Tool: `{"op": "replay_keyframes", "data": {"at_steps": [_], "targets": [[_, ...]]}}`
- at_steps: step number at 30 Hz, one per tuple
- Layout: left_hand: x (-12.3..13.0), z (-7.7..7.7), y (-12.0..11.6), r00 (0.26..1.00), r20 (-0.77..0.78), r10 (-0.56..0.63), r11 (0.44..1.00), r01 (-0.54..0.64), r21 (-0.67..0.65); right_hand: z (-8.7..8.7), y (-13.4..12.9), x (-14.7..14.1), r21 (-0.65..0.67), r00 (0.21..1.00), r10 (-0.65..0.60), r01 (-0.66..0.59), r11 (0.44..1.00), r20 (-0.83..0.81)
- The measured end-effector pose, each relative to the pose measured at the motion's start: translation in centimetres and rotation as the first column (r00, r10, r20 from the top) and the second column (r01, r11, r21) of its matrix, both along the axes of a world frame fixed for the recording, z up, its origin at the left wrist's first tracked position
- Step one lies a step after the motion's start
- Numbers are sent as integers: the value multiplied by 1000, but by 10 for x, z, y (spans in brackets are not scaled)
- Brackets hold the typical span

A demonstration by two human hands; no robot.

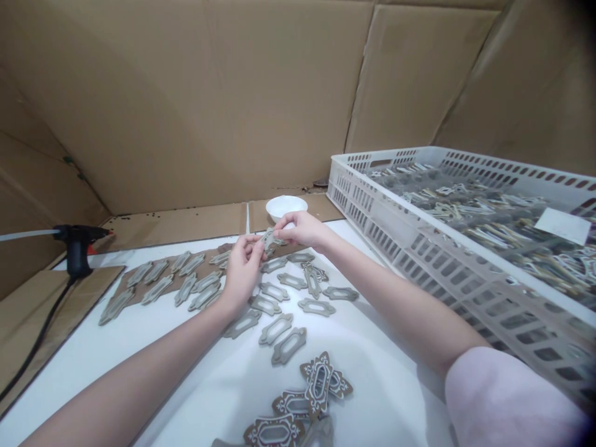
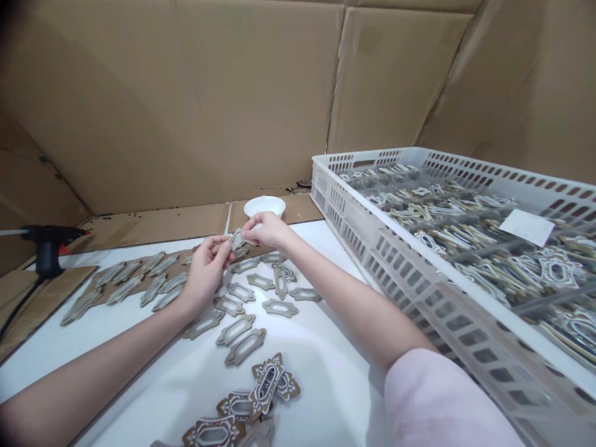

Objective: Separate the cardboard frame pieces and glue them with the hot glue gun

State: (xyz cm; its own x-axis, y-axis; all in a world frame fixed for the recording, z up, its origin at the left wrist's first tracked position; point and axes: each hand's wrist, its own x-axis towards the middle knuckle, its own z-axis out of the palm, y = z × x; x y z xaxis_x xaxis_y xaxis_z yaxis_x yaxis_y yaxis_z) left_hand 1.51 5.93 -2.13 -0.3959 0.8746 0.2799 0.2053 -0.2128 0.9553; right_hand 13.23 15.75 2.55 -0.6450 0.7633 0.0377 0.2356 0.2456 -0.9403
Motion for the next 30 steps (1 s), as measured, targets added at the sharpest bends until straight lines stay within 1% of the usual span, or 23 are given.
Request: {"op": "replay_keyframes", "data": {"at_steps": [5, 11, 19, 25, 30], "targets": [[1, -2, 1, 999, -16, -46, 999, 46, 15, -4, 0, -2, 149, 997, -71, 66, 987, 27], [2, -3, 0, 998, -27, -52, 998, 53, 25, -3, -1, -3, 287, 996, -87, 74, 955, 34], [3, -2, -1, 998, -41, -57, 998, 58, 30, 1, -5, -2, 371, 996, -63, 36, 928, 62], [4, -2, -2, 998, -26, -63, 998, 64, 27, 0, -10, -3, 449, 991, -124, 84, 890, 60], [5, -2, -3, 998, -12, -67, 997, 68, 40, -4, -12, -4, 536, 983, -166, 99, 839, 79]]}}
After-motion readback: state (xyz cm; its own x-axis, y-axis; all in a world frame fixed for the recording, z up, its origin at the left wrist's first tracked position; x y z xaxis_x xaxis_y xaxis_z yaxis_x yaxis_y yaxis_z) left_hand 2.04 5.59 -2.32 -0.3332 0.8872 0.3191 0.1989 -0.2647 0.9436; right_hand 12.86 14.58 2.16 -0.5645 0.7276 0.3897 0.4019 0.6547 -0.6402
